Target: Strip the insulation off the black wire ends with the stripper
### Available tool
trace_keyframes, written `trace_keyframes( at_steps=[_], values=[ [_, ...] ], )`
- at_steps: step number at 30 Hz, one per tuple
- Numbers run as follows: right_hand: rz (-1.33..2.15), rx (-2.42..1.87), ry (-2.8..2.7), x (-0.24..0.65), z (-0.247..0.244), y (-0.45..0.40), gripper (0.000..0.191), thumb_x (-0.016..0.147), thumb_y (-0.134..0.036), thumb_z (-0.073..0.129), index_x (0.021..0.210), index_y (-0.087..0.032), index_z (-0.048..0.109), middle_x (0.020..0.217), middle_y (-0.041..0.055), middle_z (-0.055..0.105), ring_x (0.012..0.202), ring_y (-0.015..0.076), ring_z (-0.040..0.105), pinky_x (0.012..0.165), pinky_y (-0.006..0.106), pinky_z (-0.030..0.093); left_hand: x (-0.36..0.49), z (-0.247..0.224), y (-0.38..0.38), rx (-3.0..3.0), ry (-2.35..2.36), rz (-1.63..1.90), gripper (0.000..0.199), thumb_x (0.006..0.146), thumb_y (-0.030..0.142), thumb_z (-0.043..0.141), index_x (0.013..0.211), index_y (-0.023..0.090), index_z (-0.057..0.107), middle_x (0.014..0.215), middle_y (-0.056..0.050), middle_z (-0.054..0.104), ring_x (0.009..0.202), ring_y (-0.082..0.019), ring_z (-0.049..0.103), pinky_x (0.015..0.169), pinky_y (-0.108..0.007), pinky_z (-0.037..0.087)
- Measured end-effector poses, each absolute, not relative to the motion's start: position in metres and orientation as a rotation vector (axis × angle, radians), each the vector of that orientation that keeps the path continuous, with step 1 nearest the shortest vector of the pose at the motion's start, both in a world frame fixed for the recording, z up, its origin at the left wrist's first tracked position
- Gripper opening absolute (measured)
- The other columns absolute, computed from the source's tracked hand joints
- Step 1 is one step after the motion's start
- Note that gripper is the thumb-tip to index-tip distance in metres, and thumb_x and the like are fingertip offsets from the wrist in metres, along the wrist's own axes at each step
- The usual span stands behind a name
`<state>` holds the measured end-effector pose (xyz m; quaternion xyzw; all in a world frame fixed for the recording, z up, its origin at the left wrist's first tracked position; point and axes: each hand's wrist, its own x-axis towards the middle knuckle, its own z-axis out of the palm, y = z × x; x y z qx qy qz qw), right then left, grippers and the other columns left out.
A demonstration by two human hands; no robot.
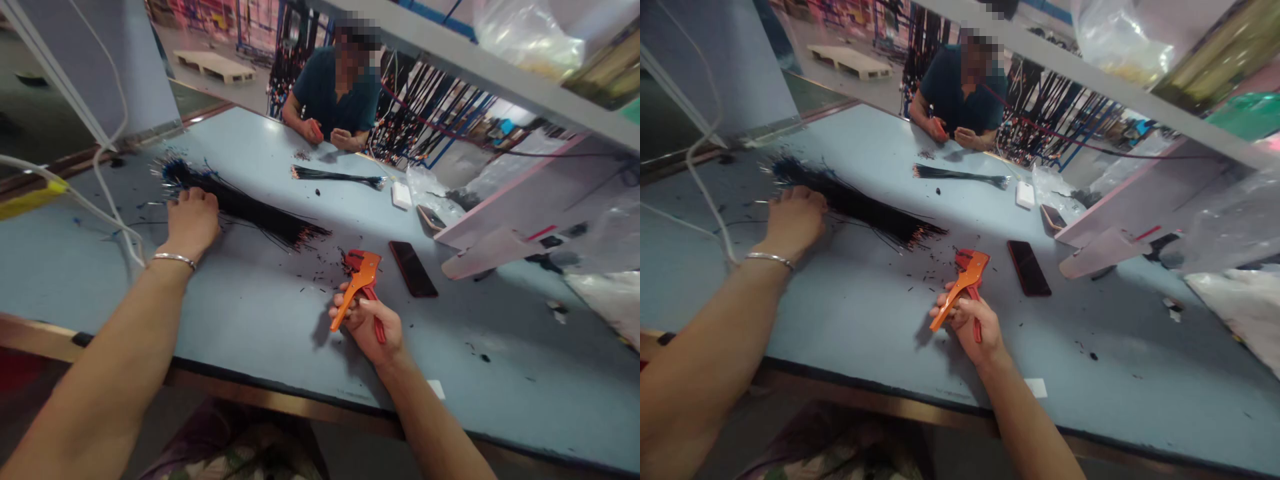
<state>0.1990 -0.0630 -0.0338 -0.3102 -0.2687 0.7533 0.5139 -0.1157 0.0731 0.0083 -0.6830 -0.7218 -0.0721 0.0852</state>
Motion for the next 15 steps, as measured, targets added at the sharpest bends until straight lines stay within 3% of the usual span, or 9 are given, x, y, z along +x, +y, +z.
trace_keyframes(
  at_steps=[5,9,15],
  values=[
    [1.819,-0.741,-0.64,0.199,-0.034,-0.062,0.026,0.075,-0.023,0.061,0.099,-0.015,0.066,0.086,0.006,0.072,0.077,0.0228,0.071,0.074,0.035,0.056,-0.113,0.026,0.068,-1.96,-2.237,-0.459,0.035,0.089,0.018,0.038,0.116,0.011,0.059,0.111,-0.018,0.066,0.094,-0.03,0.065,0.077,-0.041,0.048],
    [1.832,-0.737,-0.647,0.199,-0.034,-0.061,0.025,0.076,-0.023,0.06,0.099,-0.016,0.066,0.086,0.0052,0.072,0.078,0.0222,0.071,0.07,0.034,0.056,-0.112,0.023,0.067,-1.837,-1.949,-0.934,0.035,0.093,0.029,0.043,0.119,0.014,0.061,0.109,-0.012,0.066,0.103,-0.026,0.061,0.084,-0.035,0.046],
    [1.837,-0.746,-0.629,0.2,-0.035,-0.061,0.026,0.076,-0.023,0.058,0.1,-0.016,0.065,0.087,0.0054,0.072,0.078,0.0229,0.071,0.068,0.034,0.056,-0.113,0.009,0.074,-1.96,-1.609,-1.205,0.04,0.094,0.046,0.047,0.089,0.014,0.071,0.084,-0.008,0.062,0.084,-0.019,0.055,0.077,-0.029,0.042]
  ],
)
